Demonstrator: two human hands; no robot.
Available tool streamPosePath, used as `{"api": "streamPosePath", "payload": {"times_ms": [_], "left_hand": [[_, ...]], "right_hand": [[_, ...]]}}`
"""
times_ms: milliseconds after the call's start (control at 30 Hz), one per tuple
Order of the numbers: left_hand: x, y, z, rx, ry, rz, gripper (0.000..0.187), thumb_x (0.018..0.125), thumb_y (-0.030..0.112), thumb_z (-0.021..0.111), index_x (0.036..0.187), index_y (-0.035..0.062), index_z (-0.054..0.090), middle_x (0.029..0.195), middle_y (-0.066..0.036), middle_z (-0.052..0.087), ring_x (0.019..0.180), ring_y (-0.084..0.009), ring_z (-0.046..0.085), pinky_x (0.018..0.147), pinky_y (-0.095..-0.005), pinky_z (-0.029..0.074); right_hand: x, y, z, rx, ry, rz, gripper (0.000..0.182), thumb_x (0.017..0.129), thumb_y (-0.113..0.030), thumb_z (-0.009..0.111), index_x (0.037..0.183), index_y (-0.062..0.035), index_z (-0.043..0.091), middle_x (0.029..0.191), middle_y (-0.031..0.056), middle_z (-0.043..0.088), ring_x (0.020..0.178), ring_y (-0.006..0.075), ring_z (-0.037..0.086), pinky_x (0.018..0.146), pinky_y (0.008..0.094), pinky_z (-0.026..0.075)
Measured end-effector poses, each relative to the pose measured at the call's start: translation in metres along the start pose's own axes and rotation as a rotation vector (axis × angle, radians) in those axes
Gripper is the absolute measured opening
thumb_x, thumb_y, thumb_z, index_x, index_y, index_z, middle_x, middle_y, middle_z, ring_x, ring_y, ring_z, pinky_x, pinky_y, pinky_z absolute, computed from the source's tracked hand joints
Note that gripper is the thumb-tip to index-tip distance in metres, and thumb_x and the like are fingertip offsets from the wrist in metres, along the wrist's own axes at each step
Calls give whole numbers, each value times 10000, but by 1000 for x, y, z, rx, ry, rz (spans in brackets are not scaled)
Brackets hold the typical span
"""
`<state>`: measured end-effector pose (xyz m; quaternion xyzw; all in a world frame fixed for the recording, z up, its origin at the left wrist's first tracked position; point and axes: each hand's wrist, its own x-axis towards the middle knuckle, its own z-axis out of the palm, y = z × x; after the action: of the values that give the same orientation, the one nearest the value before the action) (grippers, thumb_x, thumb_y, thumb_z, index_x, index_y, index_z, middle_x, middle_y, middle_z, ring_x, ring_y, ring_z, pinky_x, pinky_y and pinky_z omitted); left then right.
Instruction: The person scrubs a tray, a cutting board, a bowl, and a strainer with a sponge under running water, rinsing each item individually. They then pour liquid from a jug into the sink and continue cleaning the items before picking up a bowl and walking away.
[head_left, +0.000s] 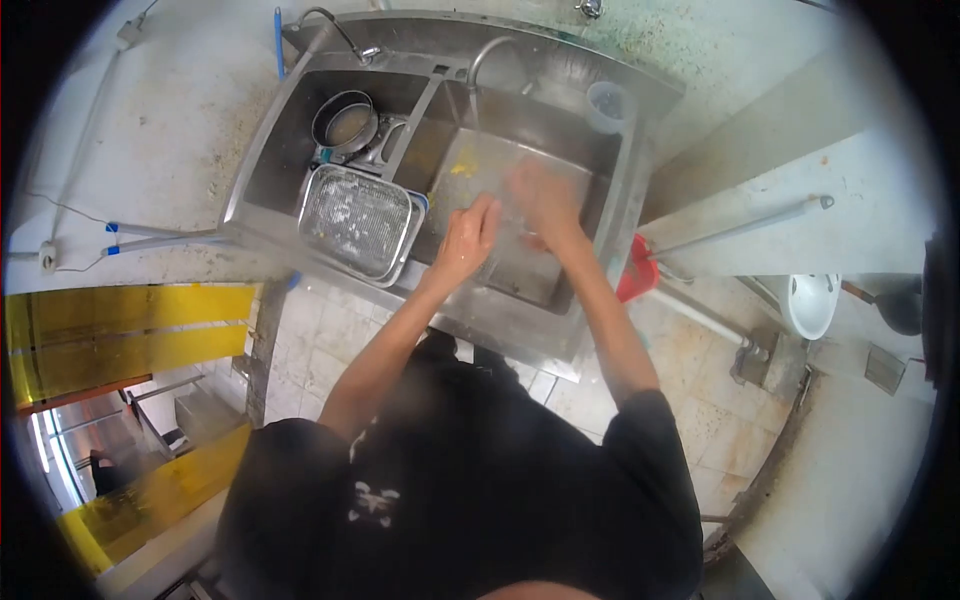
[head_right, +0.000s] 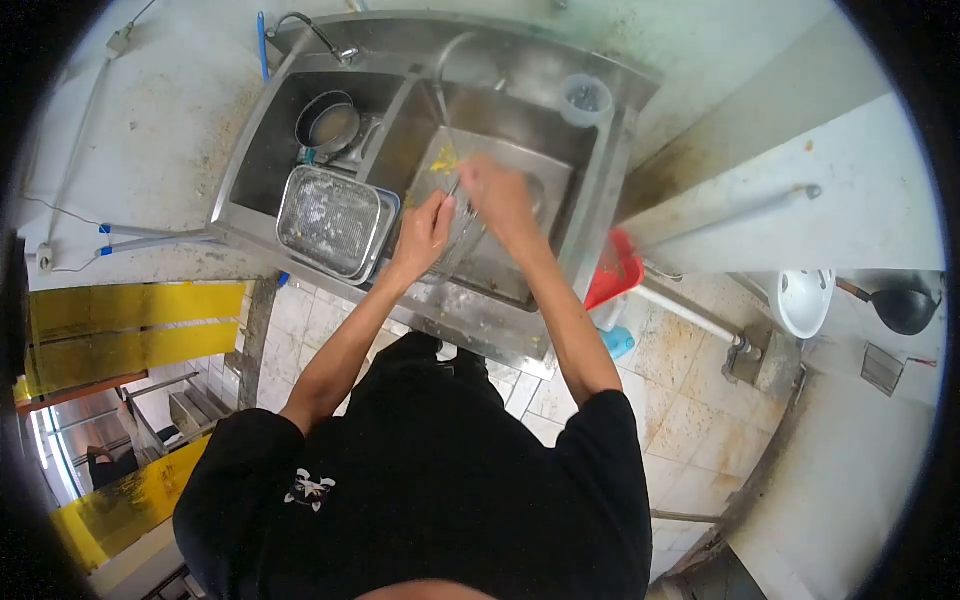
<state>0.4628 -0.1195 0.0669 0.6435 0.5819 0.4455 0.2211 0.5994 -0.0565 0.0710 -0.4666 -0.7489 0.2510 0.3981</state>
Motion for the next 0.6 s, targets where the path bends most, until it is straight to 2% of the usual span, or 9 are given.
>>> {"api": "streamPosePath", "payload": {"times_ms": [33,100,200,267,300,400,500,533,600], "left_hand": [[-4,-1,-3,-5,-11,18,212,938,156,506,804,-8,487,609,-224,455,534,-408,442,470,-389,352],[-7,3,-8,-12,-37,38,218,939,158,505,801,-9,483,603,-219,450,519,-395,426,466,-383,345],[-7,10,-14,-23,-77,19,226,943,158,498,788,-6,477,589,-210,436,492,-365,388,458,-374,331],[-11,12,-18,-34,-95,28,233,947,161,491,782,-3,475,568,-186,407,455,-304,369,446,-358,317],[-5,14,-20,-29,-96,44,233,947,161,491,782,-3,475,568,-186,407,455,-304,369,446,-358,317],[-21,19,-30,31,-173,27,180,929,125,496,800,2,477,553,-201,450,512,-410,484,463,-405,355],[-24,29,-36,-25,-239,-66,265,956,193,496,767,9,476,504,-119,367,410,-183,370,427,-330,307],[-28,28,-38,-24,-255,-57,265,956,193,496,767,9,476,504,-119,367,410,-183,370,427,-330,307],[-37,19,-40,-31,-275,-103,273,957,194,492,759,7,474,510,-113,375,425,-165,382,434,-328,312]], "right_hand": [[-1,-5,-5,3,0,7,177,876,-218,568,886,-45,602,793,190,630,753,390,599,652,439,474],[2,-13,-20,123,-210,-33,153,873,-215,581,898,-67,611,803,173,636,741,378,607,660,423,480],[13,8,-11,-15,-139,116,153,869,-231,604,909,-85,619,787,155,635,726,365,608,660,406,481],[-5,3,-13,30,-124,62,163,870,-244,604,908,-86,625,789,147,637,726,360,610,663,404,480],[-5,-3,-17,69,-124,-5,174,872,-256,603,907,-88,631,790,139,639,726,354,612,665,401,479],[-10,-19,-33,194,-147,58,181,866,-265,607,886,-89,642,807,134,645,737,345,618,663,402,475],[-14,53,-1,111,32,190,156,868,-233,607,878,-84,652,822,130,651,727,341,617,652,390,473],[-22,96,20,111,48,200,156,868,-233,607,878,-84,652,822,130,651,727,341,617,652,390,473],[-40,169,52,-244,130,-102,151,857,-206,630,848,-55,635,780,145,641,679,345,595,626,374,464]]}}
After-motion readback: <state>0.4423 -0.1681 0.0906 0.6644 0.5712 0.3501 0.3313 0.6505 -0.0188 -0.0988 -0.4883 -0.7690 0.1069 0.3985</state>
